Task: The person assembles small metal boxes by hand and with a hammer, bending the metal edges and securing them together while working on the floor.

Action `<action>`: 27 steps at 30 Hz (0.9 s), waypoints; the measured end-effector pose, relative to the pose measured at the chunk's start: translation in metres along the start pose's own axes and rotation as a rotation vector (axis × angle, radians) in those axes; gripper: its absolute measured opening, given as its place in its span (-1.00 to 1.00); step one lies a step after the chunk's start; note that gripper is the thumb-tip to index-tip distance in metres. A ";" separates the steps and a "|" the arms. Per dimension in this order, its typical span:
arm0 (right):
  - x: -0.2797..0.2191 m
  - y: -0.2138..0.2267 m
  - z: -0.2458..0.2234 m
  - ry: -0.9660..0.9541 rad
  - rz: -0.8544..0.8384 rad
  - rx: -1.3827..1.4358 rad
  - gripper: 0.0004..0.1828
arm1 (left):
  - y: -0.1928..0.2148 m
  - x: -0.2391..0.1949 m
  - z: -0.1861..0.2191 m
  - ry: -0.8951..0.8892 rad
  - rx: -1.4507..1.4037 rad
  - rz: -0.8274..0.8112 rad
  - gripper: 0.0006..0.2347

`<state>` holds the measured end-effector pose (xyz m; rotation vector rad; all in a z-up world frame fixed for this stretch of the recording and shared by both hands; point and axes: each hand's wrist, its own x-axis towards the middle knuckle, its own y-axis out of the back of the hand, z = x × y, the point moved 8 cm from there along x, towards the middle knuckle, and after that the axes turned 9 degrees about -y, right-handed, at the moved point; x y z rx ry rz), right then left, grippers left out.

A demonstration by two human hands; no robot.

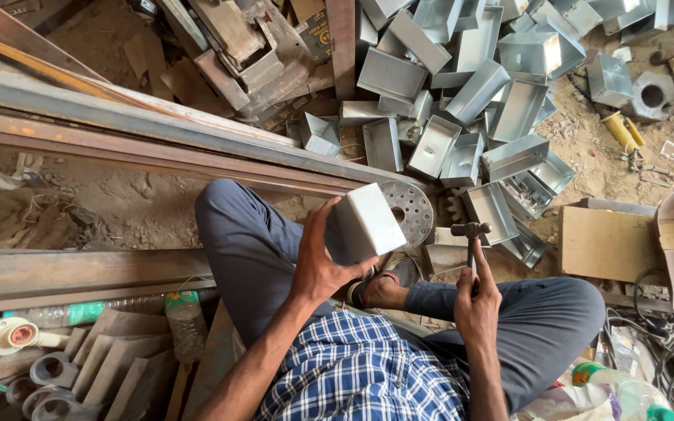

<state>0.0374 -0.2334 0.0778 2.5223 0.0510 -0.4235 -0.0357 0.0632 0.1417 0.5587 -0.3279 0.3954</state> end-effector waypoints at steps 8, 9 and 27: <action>-0.002 -0.004 0.001 0.012 0.005 -0.119 -0.23 | -0.087 -0.063 -0.106 0.829 -0.538 -0.095 -0.09; 0.000 -0.004 0.000 0.007 0.008 -0.150 -0.20 | -0.096 -0.066 -0.118 0.833 -0.531 -0.069 -0.09; -0.002 -0.094 -0.101 0.419 -0.224 -0.414 -0.37 | -0.124 -0.073 -0.148 0.899 -0.647 -0.116 -0.18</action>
